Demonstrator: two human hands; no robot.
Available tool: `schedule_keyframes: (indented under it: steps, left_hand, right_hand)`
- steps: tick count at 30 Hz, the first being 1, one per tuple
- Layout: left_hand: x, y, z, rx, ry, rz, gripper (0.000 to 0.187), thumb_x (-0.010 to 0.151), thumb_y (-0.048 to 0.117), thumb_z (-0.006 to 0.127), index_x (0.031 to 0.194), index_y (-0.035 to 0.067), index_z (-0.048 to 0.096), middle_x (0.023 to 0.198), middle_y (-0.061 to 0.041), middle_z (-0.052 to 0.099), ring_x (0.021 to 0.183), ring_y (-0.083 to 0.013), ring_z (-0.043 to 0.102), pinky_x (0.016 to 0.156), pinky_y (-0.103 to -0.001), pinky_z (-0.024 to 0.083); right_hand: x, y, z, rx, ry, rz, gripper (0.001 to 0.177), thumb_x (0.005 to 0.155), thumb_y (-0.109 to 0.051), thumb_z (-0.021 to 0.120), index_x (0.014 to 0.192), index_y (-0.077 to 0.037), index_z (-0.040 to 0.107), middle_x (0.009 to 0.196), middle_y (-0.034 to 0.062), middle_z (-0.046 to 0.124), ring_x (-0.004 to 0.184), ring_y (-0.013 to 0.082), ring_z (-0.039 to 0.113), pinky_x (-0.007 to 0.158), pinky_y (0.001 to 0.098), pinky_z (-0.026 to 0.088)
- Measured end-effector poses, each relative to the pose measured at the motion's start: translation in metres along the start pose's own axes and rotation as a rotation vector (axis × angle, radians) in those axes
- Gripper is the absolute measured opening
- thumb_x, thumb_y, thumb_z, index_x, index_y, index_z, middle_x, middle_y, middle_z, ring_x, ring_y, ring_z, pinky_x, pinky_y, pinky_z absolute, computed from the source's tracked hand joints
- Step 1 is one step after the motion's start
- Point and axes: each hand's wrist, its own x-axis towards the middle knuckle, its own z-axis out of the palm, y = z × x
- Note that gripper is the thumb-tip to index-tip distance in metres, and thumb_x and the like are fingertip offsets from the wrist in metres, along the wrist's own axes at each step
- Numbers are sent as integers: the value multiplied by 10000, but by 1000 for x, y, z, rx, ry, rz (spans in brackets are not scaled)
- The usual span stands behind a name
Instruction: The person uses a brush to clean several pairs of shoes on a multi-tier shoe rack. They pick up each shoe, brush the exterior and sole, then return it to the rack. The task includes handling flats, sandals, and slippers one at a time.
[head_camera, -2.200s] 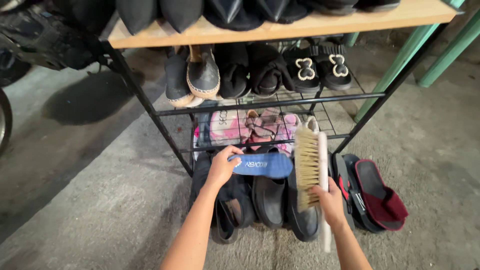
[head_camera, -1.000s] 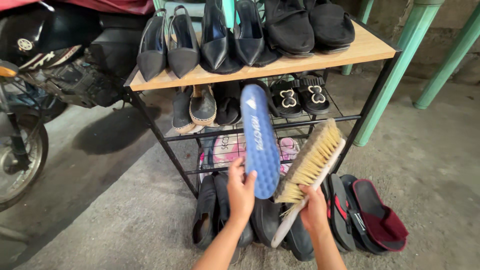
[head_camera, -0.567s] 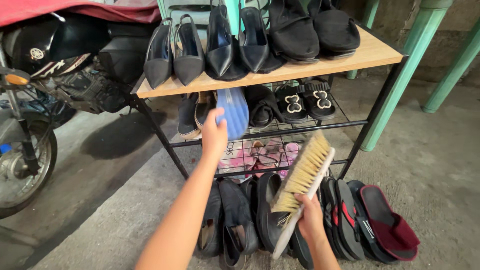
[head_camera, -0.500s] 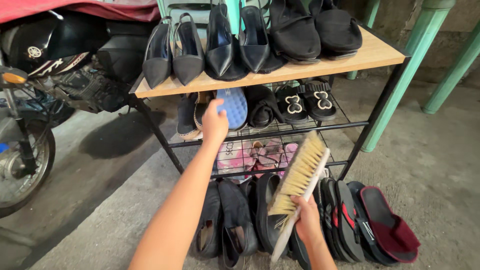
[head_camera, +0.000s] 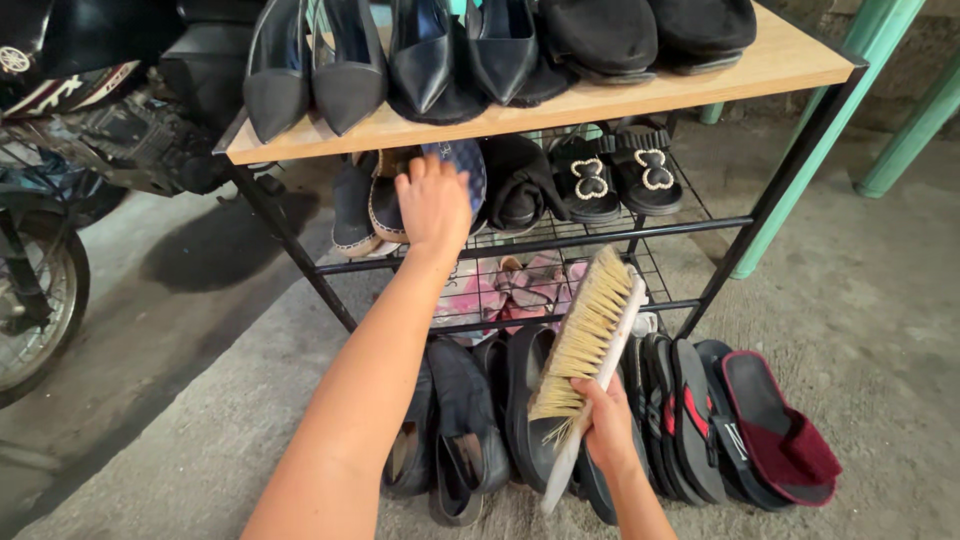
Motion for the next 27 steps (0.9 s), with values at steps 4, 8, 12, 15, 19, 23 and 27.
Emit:
schedule_keyframes:
  steps: [4, 8, 12, 15, 19, 23, 27]
  left_hand:
    - [-10, -6, 18, -134, 257, 242, 528, 938, 477, 647, 1200, 19, 685, 1290, -168, 638, 1134, -342, 591, 944, -498, 435]
    - [-4, -20, 39, -133, 30, 112, 440, 1039, 406, 602, 1280, 42, 661, 1337, -132, 651, 1197, -323, 618, 1020, -499, 458]
    - [-12, -15, 24, -164, 41, 91, 607, 965, 466, 638, 1351, 1, 585, 1409, -182, 567, 1196, -357, 576, 981, -508, 433]
    - [-40, -8, 4, -260, 404, 238, 585, 994, 425, 646, 1390, 8, 542, 1526, -183, 465, 1343, -378, 502, 1082, -492, 399]
    - [-98, -2, 9, -356, 407, 301, 500, 1025, 321, 640, 1445, 73, 527, 1597, -158, 392, 1363, -364, 469, 1143, -504, 371]
    - [-173, -3, 44, -436, 236, 312, 479, 988, 211, 664, 1439, 101, 548, 1549, -141, 446, 1307, -344, 492, 1115, -486, 390]
    - [-242, -22, 89, -401, -98, 297, 504, 846, 87, 666, 1342, 82, 576, 1500, -128, 488, 1317, -348, 495, 1109, -485, 398]
  right_hand:
    - [3, -2, -14, -14, 56, -20, 420, 848, 23, 598, 1267, -3, 590, 1130, 94, 692, 1029, 222, 670, 900, 361, 532]
    - [7, -2, -27, -29, 93, -31, 407, 852, 14, 594, 1258, -14, 589, 1123, 84, 692, 1021, 216, 668, 883, 356, 537]
    - [14, 1, -41, -21, 138, -26, 389, 863, 3, 598, 1251, -15, 580, 1115, 81, 688, 1020, 218, 667, 885, 354, 540]
    - [13, 2, -53, -23, 164, 2, 389, 866, -12, 604, 1254, -39, 581, 1103, 65, 680, 1004, 209, 658, 860, 352, 537]
    - [10, -1, -68, 22, 219, 28, 397, 854, -30, 594, 1248, -79, 580, 1069, 33, 670, 984, 198, 665, 850, 352, 558]
    - [9, 4, -88, -110, 261, -3, 351, 864, 1, 617, 1210, -28, 568, 1046, 73, 668, 955, 222, 655, 825, 378, 549]
    - [5, 11, -99, -144, 328, -10, 391, 810, 38, 622, 1192, -40, 588, 1067, 80, 680, 967, 224, 671, 836, 377, 557]
